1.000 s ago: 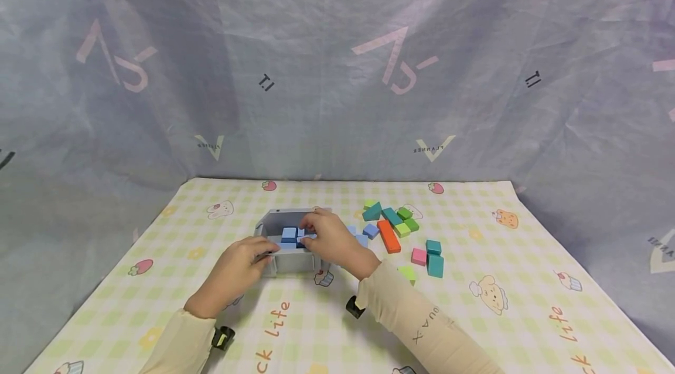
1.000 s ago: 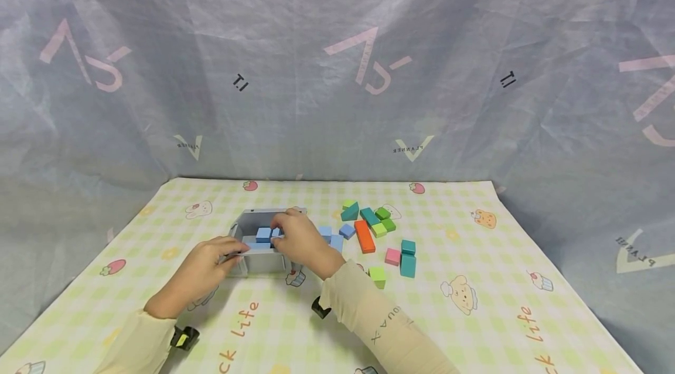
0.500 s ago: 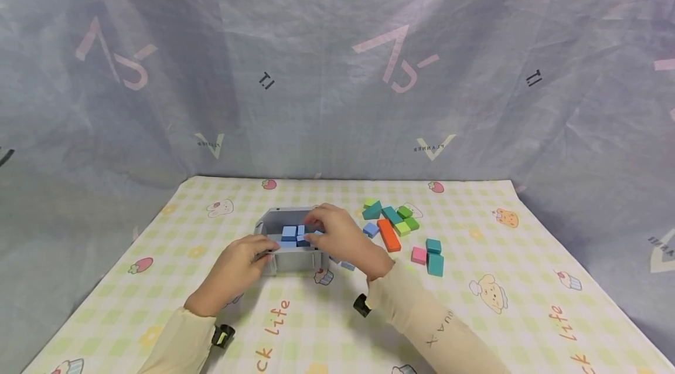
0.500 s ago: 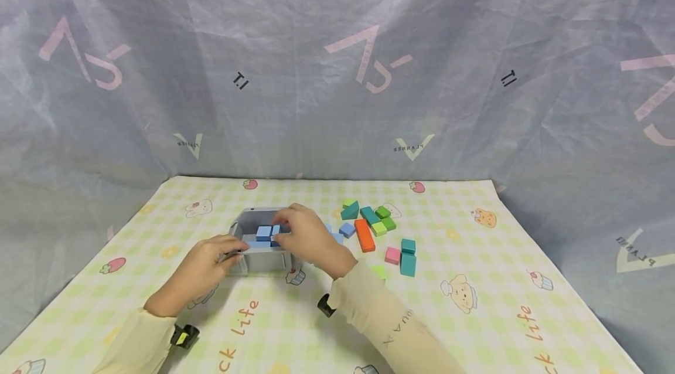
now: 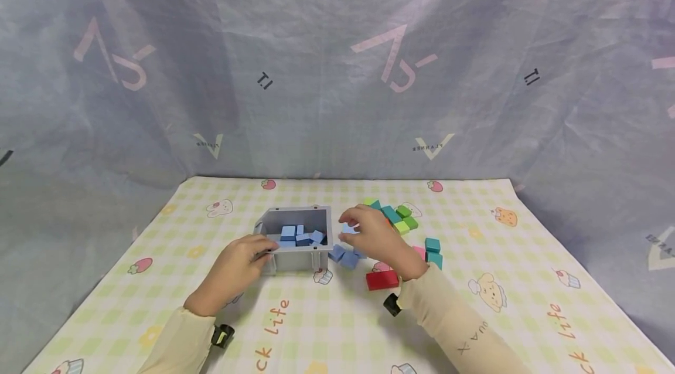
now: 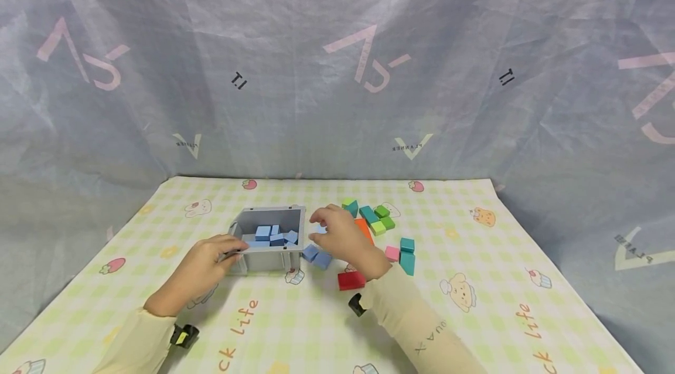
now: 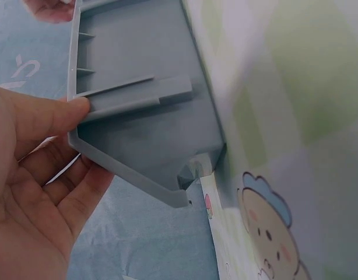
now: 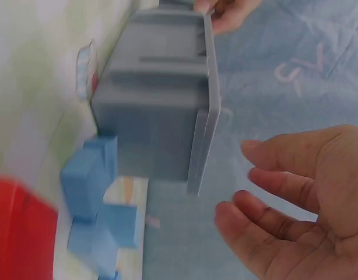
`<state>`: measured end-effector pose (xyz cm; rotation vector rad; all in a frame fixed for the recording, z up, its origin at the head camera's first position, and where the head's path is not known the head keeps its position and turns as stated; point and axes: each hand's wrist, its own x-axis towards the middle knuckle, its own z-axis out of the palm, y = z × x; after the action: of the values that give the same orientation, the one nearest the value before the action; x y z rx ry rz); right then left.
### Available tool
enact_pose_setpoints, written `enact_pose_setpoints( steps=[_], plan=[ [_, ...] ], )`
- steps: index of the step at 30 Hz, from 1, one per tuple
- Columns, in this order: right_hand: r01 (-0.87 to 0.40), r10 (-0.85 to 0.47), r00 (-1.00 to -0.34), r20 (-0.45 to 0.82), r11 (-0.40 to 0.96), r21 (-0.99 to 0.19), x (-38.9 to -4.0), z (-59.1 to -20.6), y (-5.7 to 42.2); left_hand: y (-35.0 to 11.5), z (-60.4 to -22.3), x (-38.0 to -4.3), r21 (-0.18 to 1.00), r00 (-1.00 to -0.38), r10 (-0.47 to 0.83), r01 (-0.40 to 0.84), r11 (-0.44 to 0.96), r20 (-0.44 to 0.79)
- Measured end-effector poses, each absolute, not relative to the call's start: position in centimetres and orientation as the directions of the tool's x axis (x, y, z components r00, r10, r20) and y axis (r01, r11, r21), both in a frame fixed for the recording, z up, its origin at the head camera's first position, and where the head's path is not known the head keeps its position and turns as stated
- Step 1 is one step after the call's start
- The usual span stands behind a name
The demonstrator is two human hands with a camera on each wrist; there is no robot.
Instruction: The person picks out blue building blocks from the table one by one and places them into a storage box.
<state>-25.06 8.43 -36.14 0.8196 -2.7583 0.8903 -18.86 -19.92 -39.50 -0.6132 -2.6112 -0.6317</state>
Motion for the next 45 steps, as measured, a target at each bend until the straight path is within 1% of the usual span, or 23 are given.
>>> enact_pose_setpoints(
  steps=[5,11,16,29,39,45],
  plan=[
    [-0.487,-0.449,-0.87,0.205,0.712,-0.506,-26.2,-37.1,9.7,-20.0,-39.6,-18.9,0.334,-0.834,0.319,0.489,0.806,0.45],
    [-0.444,-0.448,-0.889,0.097,0.787,-0.428,-27.2,-39.0,10.5,-20.0,-39.6,-18.9,0.338,-0.838,0.314,0.482,0.808,0.446],
    [-0.443,-0.448,-0.89,0.084,0.803,-0.398,-27.7,-40.0,10.7,-20.0,-39.5,-18.9,0.341,-0.834,0.319,0.49,0.802,0.449],
    [-0.427,-0.458,-0.889,0.017,0.814,-0.394,-27.9,-40.6,10.6,-19.9,-39.4,-18.9,0.334,-0.832,0.326,0.495,0.802,0.45],
    [-0.462,-0.477,-0.877,0.052,0.811,-0.359,-27.6,-41.0,10.5,-19.9,-39.4,-18.9,0.314,-0.825,0.334,0.5,0.807,0.455],
    [-0.489,-0.503,-0.862,0.064,0.789,-0.373,-27.5,-41.3,10.6,-19.8,-39.4,-18.9,0.318,-0.824,0.334,0.503,0.804,0.457]
  ],
)
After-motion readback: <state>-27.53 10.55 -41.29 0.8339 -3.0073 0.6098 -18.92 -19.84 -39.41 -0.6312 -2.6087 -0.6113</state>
